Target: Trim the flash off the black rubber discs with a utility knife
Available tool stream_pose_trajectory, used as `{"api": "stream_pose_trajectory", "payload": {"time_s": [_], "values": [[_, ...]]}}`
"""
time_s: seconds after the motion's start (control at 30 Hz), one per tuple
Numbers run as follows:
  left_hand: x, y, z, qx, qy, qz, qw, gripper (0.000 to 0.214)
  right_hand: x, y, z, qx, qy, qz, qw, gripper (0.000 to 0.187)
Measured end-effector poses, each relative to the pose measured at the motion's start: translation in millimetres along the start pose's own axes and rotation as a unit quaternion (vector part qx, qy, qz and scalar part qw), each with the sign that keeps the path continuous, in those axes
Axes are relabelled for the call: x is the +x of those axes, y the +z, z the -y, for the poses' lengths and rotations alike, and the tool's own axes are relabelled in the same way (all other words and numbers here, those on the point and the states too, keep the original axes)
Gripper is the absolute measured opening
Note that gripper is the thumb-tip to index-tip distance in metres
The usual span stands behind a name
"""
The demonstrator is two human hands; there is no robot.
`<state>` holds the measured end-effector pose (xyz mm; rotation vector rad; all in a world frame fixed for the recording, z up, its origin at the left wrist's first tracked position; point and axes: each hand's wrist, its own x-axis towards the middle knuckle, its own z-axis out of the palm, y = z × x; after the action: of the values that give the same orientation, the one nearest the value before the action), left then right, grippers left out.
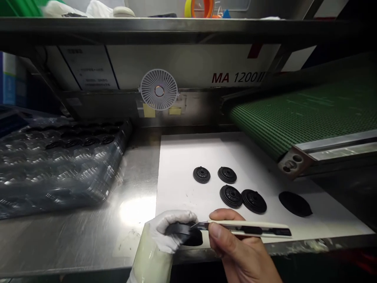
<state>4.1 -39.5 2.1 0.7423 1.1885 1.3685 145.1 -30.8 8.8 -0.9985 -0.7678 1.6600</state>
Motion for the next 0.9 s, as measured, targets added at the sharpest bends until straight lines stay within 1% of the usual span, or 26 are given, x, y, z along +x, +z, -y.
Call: {"api": "stream_pose_trajectory", "payload": {"time_s": [0.07, 0.13, 0.27, 0.33, 0.4, 0.53, 0.67, 0.77, 0.9], "values": [[-1, -0.4, 0, 0.005, 0.019, 0.003, 1.000, 0.008, -1, 3, -4, 0.009, 0.004, -0.002, 1.000, 0.028], [-3, -2.1, -2, 0.008, 0.023, 0.015, 1.000, 0.008, -1, 4, -5, 0.009, 0.004, 0.002, 1.000, 0.029], [-2, -7.3, -6, 0.044, -0.008, 0.048, 0.998, 0.028, -2, 3, -6, -0.015, -0.009, 0.006, 1.000, 0.027], [-1, -8.7, -9, 0.038, -0.016, 0.053, 0.998, 0.036, -3, 4, -6, -0.023, -0.015, 0.002, 1.000, 0.027], [-1, -8.6, -12, 0.017, -0.019, 0.057, 0.998, 0.038, -4, 6, -6, -0.033, -0.021, -0.001, 0.999, 0.028], [-2, -8.3, -16, 0.009, -0.014, 0.060, 0.998, 0.038, -5, 9, -6, -0.052, -0.018, 0.004, 0.998, 0.030], [-3, -11.9, -12, 0.013, -0.011, 0.056, 0.998, 0.035, -5, 11, -7, -0.061, -0.014, -0.001, 0.998, 0.031], [-3, -14.5, -9, 0.011, -0.022, 0.055, 0.998, 0.033, -5, 12, -8, -0.041, -0.005, 0.007, 0.999, 0.030], [-2, -15.6, -11, -0.012, -0.041, 0.055, 0.998, 0.032, -5, 14, -9, -0.030, 0.003, 0.023, 0.999, 0.028]]}}
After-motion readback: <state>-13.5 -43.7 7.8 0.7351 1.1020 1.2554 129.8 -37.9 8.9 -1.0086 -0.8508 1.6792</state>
